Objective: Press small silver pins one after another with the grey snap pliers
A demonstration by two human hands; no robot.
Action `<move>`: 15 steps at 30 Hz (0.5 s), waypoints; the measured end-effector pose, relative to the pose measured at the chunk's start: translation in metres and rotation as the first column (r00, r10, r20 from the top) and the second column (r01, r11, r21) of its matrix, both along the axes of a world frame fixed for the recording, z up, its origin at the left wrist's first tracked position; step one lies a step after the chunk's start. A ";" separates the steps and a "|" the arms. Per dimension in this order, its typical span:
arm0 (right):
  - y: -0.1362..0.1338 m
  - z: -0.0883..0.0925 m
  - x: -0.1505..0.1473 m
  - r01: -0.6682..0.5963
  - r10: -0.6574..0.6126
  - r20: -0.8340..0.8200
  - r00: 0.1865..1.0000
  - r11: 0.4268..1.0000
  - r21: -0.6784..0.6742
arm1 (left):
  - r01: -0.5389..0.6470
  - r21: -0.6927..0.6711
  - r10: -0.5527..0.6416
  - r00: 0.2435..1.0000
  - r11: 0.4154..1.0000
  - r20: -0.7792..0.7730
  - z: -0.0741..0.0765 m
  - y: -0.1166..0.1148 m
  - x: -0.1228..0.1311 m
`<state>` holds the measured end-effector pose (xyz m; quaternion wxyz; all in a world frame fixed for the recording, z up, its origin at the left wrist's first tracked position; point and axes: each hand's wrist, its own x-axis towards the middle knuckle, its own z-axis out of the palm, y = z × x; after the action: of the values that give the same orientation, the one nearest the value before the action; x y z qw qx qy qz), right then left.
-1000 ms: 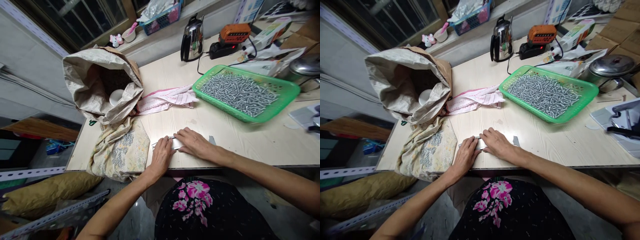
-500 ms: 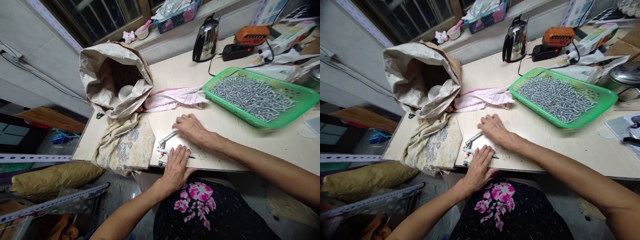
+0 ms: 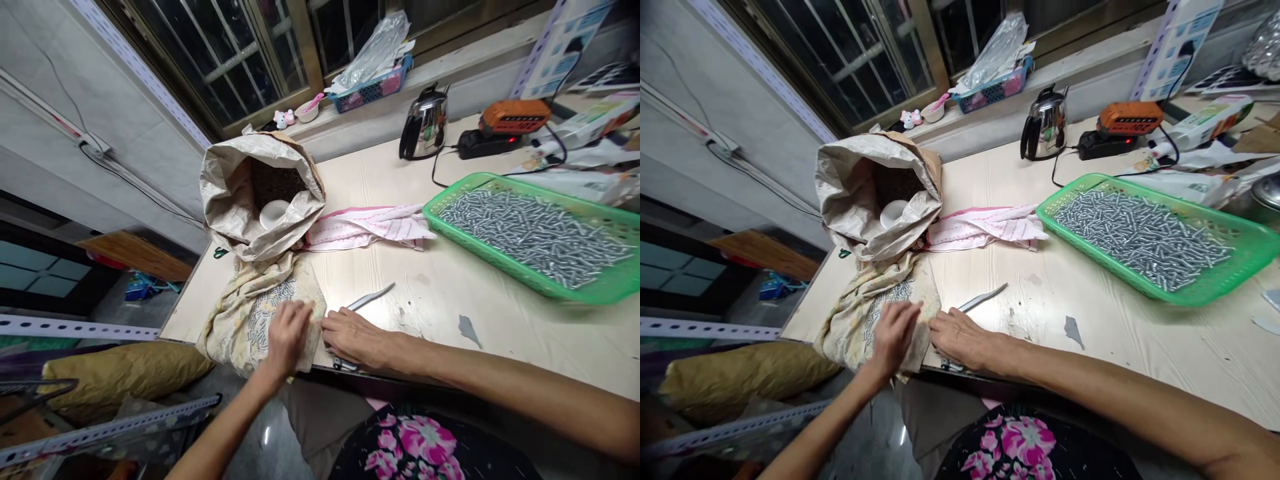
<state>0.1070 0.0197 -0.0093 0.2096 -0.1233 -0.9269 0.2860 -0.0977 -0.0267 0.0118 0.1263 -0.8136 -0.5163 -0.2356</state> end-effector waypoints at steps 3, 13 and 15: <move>0.017 0.026 0.020 0.208 -0.203 -0.079 0.976 0.977 0.057 | -0.120 -0.089 0.104 0.980 0.989 -0.168 -0.004 0.057 -0.032; 0.038 0.080 0.140 0.778 -0.891 -0.125 0.437 0.304 0.551 | 0.002 -0.338 -0.097 0.959 0.941 -0.266 -0.031 0.128 -0.063; 0.019 0.055 0.123 0.687 -0.782 0.028 0.623 0.564 0.458 | 0.049 -0.297 -0.100 0.982 0.954 -0.158 -0.030 0.133 -0.063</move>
<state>0.2301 0.0389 0.0460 0.2226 -0.4856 -0.8443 -0.0426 -0.1608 0.1060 -0.0184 0.0397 -0.8595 -0.5015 -0.0910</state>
